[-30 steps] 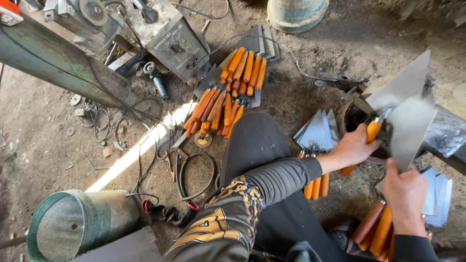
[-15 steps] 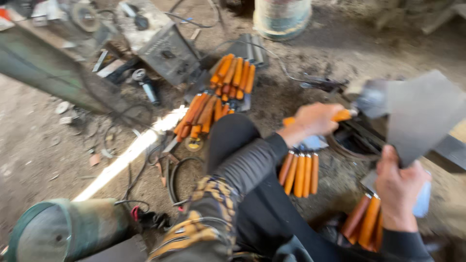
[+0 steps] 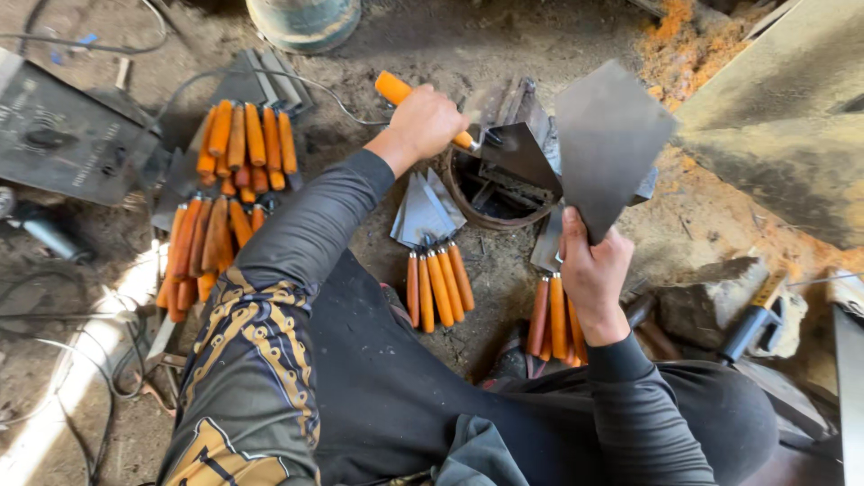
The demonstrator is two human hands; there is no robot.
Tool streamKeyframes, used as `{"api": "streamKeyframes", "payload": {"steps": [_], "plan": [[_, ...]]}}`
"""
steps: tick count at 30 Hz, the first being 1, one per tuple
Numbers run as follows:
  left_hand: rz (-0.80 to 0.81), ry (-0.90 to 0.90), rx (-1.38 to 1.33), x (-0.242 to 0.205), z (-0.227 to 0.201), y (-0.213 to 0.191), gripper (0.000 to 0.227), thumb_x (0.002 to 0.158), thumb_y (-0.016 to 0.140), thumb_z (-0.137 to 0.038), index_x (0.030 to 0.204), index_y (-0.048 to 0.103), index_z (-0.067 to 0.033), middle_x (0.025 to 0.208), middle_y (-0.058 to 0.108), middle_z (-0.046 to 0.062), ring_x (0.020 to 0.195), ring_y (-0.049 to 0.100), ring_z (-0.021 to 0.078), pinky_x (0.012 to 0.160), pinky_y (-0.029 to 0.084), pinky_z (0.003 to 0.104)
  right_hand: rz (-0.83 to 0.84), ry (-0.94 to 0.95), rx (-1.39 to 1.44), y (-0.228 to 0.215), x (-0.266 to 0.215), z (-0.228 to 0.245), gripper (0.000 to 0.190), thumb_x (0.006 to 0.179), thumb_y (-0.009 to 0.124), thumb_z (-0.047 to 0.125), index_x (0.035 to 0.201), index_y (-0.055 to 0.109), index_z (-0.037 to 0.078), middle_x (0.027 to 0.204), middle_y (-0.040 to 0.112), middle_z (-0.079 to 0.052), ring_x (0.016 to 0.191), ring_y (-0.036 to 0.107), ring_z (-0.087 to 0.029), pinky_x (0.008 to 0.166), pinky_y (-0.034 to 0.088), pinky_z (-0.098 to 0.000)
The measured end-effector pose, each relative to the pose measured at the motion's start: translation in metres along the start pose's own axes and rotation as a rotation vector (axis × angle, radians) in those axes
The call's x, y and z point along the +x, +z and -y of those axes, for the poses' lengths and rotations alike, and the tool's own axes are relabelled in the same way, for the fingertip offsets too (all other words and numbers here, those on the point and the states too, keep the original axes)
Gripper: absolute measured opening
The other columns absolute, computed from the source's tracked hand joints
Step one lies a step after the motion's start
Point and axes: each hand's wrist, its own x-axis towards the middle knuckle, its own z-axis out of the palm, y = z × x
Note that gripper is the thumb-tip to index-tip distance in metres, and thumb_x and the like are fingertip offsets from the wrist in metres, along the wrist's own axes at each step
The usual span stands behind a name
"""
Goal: The person sits on the ground and repeatedly hammers the metal blade of a trowel against an anvil. They handle multiple trowels with orange handles, striking each one several times before placing it aside.
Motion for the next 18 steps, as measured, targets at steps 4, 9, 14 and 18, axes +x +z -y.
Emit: {"api": "streamKeyframes", "payload": {"steps": [4,9,14,18], "plan": [[0.132,0.007,0.015,0.009,0.009,0.017,0.006,0.076,0.073,-0.021,0.071,0.074,-0.0241,0.069,0.071,0.0,0.076,0.07,0.0231,0.072,0.044,0.04,-0.016,-0.092,0.095,-0.005,-0.001,-0.003,0.018,0.11,0.058,0.01,0.102,0.066,-0.004,0.063,0.058,0.0,0.052,0.052,-0.006,0.048,0.038,-0.0263],[0.159,0.035,0.032,0.018,0.006,0.019,0.008,0.074,0.075,-0.022,0.066,0.074,-0.0234,0.067,0.07,-0.002,0.078,0.068,0.0206,0.075,0.044,0.039,0.165,-0.098,-0.241,0.024,0.018,-0.043,0.02,0.106,0.062,0.017,0.112,0.07,0.0,0.064,0.063,-0.009,0.051,0.059,-0.02,0.048,0.044,-0.0334],[-0.006,0.022,0.145,0.022,0.011,0.018,0.012,0.077,0.074,-0.023,0.065,0.073,-0.0231,0.068,0.069,-0.003,0.08,0.067,0.017,0.082,0.044,0.035,0.259,-0.01,-0.525,0.037,0.03,-0.076,0.025,0.103,0.064,0.03,0.108,0.073,0.007,0.06,0.063,-0.018,0.054,0.064,-0.034,0.052,0.047,-0.044],[-0.035,0.081,0.137,0.018,0.008,0.026,0.01,0.075,0.072,-0.024,0.065,0.072,-0.0232,0.066,0.068,-0.003,0.079,0.066,0.0186,0.079,0.044,0.036,0.187,-0.055,-0.326,0.039,0.023,-0.076,0.03,0.108,0.062,0.03,0.097,0.069,0.003,0.064,0.064,-0.015,0.055,0.066,-0.028,0.054,0.048,-0.0412]]}}
